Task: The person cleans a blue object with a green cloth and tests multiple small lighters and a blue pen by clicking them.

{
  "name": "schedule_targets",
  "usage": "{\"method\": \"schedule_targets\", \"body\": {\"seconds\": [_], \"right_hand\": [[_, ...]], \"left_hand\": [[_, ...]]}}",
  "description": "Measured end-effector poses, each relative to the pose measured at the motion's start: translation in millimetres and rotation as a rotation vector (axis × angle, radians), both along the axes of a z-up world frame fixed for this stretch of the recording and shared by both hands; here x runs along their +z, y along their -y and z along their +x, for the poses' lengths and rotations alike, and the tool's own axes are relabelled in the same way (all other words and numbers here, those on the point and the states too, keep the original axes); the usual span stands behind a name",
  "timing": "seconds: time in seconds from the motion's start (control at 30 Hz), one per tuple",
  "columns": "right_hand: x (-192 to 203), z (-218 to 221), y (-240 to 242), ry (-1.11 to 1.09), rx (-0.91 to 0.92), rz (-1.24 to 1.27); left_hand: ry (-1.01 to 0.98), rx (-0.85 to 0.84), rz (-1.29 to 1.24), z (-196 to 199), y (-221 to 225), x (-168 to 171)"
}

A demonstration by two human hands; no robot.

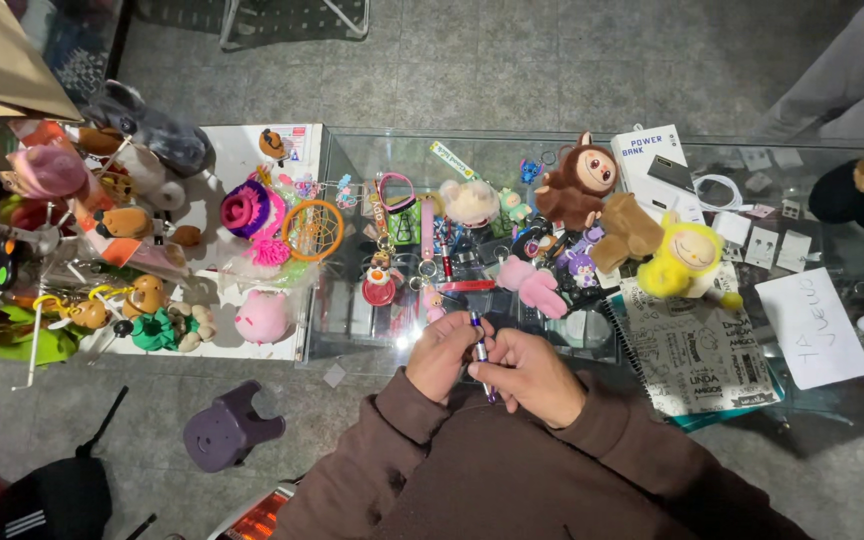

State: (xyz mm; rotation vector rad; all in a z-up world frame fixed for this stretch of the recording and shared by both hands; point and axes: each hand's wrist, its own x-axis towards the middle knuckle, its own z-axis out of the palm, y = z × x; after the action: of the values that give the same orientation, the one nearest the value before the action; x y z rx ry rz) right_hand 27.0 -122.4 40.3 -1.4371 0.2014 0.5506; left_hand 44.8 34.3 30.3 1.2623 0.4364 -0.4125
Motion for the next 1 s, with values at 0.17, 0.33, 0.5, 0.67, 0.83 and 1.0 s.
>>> {"method": "schedule_targets", "body": {"seconds": [0.17,0.33,0.5,0.67,0.83,1.0], "right_hand": [[-0.4,-0.4,0.4,-0.001,-0.009,-0.004],[-1.9,-0.2,0.5,-0.007,-0.011,-0.002],[-4.2,-0.9,0.5,0.008,-0.008,0.006],[-18.6,2.9,3.3,0.161,0.032,-0.01],[-3.7,4.2,-0.3,0.322,0.019,-0.009],[-31.1,4.6,0.6,0.363,-0.033,-0.018]], "left_hand": [[0.027,-0.023,0.038,-0.2,1.8,10.9],[0.036,-0.031,0.065,-0.8,2.8,20.3],[0.118,-0.063,0.041,-1.5,-1.1,14.4],[0.276,-0.154,0.135,-2.9,-9.0,41.0],[0.66,-0.18,0.249,-3.7,-16.5,47.4],[0.76,-0.216,0.271,-6.4,-18.7,46.0]]}}
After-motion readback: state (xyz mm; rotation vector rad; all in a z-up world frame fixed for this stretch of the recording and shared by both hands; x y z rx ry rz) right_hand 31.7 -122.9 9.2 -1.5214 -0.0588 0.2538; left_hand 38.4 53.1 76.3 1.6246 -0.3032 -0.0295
